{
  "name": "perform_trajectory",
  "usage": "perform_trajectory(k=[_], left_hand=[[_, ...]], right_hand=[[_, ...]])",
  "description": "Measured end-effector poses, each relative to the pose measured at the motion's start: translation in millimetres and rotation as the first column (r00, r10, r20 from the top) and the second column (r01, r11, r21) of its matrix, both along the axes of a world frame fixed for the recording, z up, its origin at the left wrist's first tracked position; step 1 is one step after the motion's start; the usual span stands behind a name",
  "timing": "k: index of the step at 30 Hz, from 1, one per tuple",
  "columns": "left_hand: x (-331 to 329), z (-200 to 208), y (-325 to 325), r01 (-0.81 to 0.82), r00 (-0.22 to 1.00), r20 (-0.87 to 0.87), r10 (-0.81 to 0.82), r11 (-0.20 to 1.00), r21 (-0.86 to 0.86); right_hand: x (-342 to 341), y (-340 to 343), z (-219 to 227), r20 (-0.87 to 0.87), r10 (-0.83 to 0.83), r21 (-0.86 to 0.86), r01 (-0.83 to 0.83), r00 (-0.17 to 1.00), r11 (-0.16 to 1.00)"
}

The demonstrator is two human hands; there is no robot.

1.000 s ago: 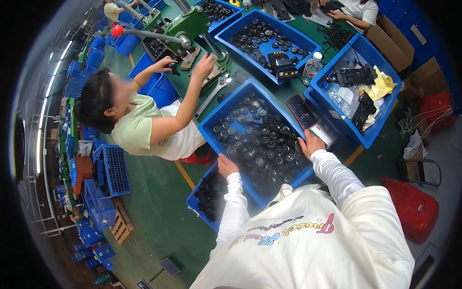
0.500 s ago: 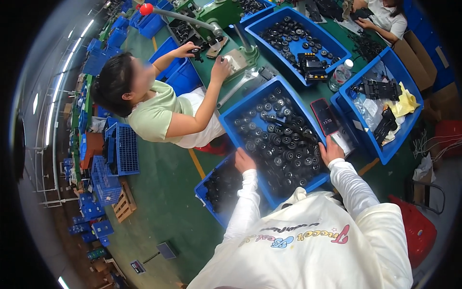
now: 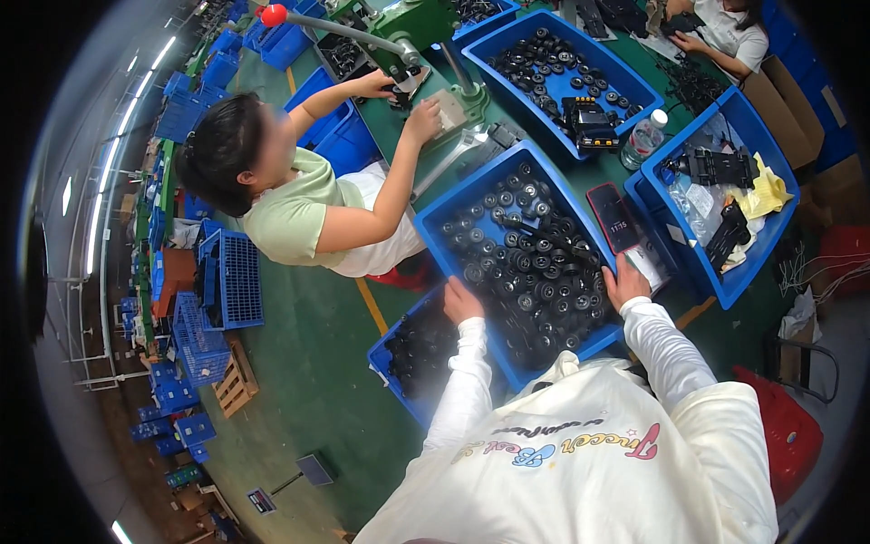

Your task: Assemble a toy car by attaching wheels and other plastic components to the chassis.

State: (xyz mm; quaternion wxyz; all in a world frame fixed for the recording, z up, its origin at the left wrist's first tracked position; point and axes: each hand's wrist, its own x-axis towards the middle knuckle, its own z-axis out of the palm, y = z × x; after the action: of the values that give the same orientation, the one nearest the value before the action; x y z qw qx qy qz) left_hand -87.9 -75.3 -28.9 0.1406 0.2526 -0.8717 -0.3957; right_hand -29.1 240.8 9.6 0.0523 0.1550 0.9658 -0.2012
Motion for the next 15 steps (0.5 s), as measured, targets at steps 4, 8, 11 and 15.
perform_trajectory(k=[4, 8, 11, 15], left_hand=[[0.3, -1.9, -2.2, -0.003, 1.000, -0.017, 0.003, 1.000, 0.001], [-0.2, 0.6, -0.6, 0.000, 1.000, -0.030, 0.000, 1.000, 0.019], [-0.2, 1.1, -0.8, -0.002, 1.000, -0.021, 0.002, 1.000, 0.006], [0.0, 0.1, -1.7, -0.005, 1.000, -0.016, 0.005, 1.000, 0.022]], right_hand=[[-0.4, -1.9, 2.0, -0.024, 0.004, -0.008, -0.004, 1.000, 1.000], [0.2, -2.0, 2.7, -0.031, 0.000, 0.001, 0.000, 1.000, 1.000], [0.0, -2.2, 3.1, -0.018, -0.001, 0.002, 0.001, 1.000, 1.000], [-0.1, -2.1, 2.3, -0.027, 0.002, 0.001, -0.002, 1.000, 1.000]])
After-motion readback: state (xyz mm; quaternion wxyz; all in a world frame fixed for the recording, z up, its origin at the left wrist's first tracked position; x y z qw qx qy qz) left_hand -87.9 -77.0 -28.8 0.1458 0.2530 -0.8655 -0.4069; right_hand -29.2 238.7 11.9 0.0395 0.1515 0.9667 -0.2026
